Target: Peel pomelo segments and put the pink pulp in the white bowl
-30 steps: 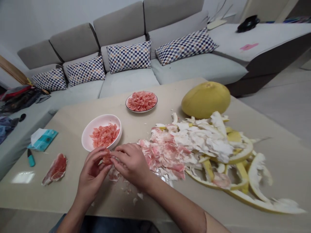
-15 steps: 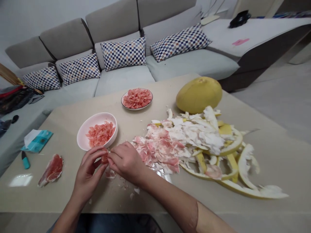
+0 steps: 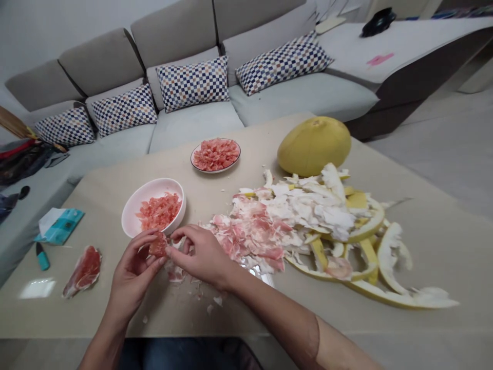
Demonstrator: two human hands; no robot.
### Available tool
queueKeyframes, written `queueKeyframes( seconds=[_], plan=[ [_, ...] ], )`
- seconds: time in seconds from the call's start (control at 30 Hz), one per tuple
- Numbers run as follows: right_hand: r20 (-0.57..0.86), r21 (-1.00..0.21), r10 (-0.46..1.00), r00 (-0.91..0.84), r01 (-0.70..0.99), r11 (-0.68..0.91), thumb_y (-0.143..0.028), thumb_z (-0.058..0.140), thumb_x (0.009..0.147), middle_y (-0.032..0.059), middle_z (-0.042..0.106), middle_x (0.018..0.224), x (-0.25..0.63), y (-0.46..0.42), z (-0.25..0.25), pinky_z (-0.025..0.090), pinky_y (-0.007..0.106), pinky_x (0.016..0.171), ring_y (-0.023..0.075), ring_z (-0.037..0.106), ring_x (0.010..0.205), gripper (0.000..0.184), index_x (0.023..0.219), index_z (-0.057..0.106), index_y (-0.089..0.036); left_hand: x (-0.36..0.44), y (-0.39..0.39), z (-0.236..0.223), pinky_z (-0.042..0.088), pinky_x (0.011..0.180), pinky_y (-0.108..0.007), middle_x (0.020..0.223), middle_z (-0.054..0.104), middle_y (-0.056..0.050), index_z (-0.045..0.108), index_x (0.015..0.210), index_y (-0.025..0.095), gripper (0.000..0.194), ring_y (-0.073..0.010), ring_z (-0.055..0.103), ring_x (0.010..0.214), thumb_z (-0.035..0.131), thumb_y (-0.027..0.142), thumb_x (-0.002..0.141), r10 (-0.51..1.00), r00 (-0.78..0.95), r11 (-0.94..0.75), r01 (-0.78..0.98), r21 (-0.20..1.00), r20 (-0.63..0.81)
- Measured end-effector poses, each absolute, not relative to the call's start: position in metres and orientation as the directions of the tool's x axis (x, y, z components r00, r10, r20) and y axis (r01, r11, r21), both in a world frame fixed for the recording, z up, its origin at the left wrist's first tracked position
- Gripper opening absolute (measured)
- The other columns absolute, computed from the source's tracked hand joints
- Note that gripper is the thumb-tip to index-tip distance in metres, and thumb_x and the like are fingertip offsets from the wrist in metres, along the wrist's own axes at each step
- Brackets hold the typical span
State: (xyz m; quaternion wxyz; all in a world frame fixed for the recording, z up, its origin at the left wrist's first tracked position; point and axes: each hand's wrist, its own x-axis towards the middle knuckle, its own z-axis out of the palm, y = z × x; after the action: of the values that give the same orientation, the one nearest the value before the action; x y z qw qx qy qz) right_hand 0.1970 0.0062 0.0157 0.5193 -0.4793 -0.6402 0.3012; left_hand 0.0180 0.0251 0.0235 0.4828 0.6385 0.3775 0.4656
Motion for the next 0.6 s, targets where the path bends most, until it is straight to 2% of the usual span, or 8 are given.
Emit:
queueKeyframes(
  seconds=[0.07, 0.13, 0.3, 0.47, 0.6],
  plan=[
    [0.287, -0.922, 0.957, -0.049, 0.258, 0.289, -0.024, 0.067, 0.084, -0.0008, 0.067, 0.072, 0.194, 0.006, 0.012, 0.046, 0.023, 0.057, 0.0122, 0.059, 0.059, 0.005, 0.085, 0.068, -0.019, 0.018, 0.026, 0.023, 0.051, 0.1, -0.04, 0.133, 0.054, -0.008, 0.069, 0.106, 0.028, 0.032, -0.0265, 0.054, 0.126, 0.075, 0.018, 0.077, 0.932, 0.282, -0.243, 0.025, 0.97, 0.227],
    [0.278, -0.928, 0.958, -0.068, 0.238, 0.286, -0.021, 0.063, 0.087, -0.0009, 0.066, 0.07, 0.192, 0.006, 0.009, 0.046, 0.022, 0.058, 0.0126, 0.06, 0.061, 0.009, 0.08, 0.068, -0.019, 0.018, 0.025, 0.024, 0.05, 0.102, -0.04, 0.134, 0.055, -0.008, 0.069, 0.107, 0.027, 0.032, -0.0268, 0.053, 0.127, 0.075, 0.018, 0.077, 0.937, 0.282, -0.219, 0.014, 0.976, 0.206],
    [0.397, -0.88, 0.916, -0.055, 0.261, 0.397, -0.016, 0.057, 0.087, 0.0012, 0.066, 0.074, 0.19, 0.005, 0.007, 0.045, 0.024, 0.062, 0.0137, 0.059, 0.066, 0.012, 0.079, 0.065, -0.018, 0.022, 0.022, 0.026, 0.05, 0.1, -0.035, 0.136, 0.059, -0.008, 0.063, 0.12, 0.028, 0.048, -0.0252, 0.058, 0.124, 0.078, 0.02, 0.075, 0.949, 0.308, -0.048, -0.05, 0.998, 0.061],
    [0.481, -0.821, 0.876, -0.047, 0.327, 0.468, -0.015, 0.055, 0.086, -0.0001, 0.06, 0.069, 0.187, 0.003, 0.005, 0.04, 0.024, 0.058, 0.0132, 0.054, 0.061, 0.013, 0.075, 0.059, -0.02, 0.024, 0.021, 0.022, 0.052, 0.096, -0.03, 0.129, 0.065, -0.006, 0.065, 0.113, 0.026, 0.043, -0.0233, 0.063, 0.117, 0.08, 0.022, 0.073, 0.975, 0.22, -0.034, -0.039, 0.999, 0.042],
    [0.511, -0.782, 0.859, -0.03, 0.398, 0.479, -0.014, 0.054, 0.085, -0.0007, 0.056, 0.067, 0.185, 0.003, 0.0, 0.038, 0.025, 0.058, 0.0133, 0.05, 0.06, 0.013, 0.073, 0.056, -0.02, 0.024, 0.021, 0.02, 0.053, 0.092, -0.026, 0.127, 0.066, -0.004, 0.065, 0.111, 0.026, 0.042, -0.0202, 0.065, 0.112, 0.08, 0.02, 0.072, 0.976, 0.219, 0.002, -0.08, 0.997, 0.016]
  ],
)
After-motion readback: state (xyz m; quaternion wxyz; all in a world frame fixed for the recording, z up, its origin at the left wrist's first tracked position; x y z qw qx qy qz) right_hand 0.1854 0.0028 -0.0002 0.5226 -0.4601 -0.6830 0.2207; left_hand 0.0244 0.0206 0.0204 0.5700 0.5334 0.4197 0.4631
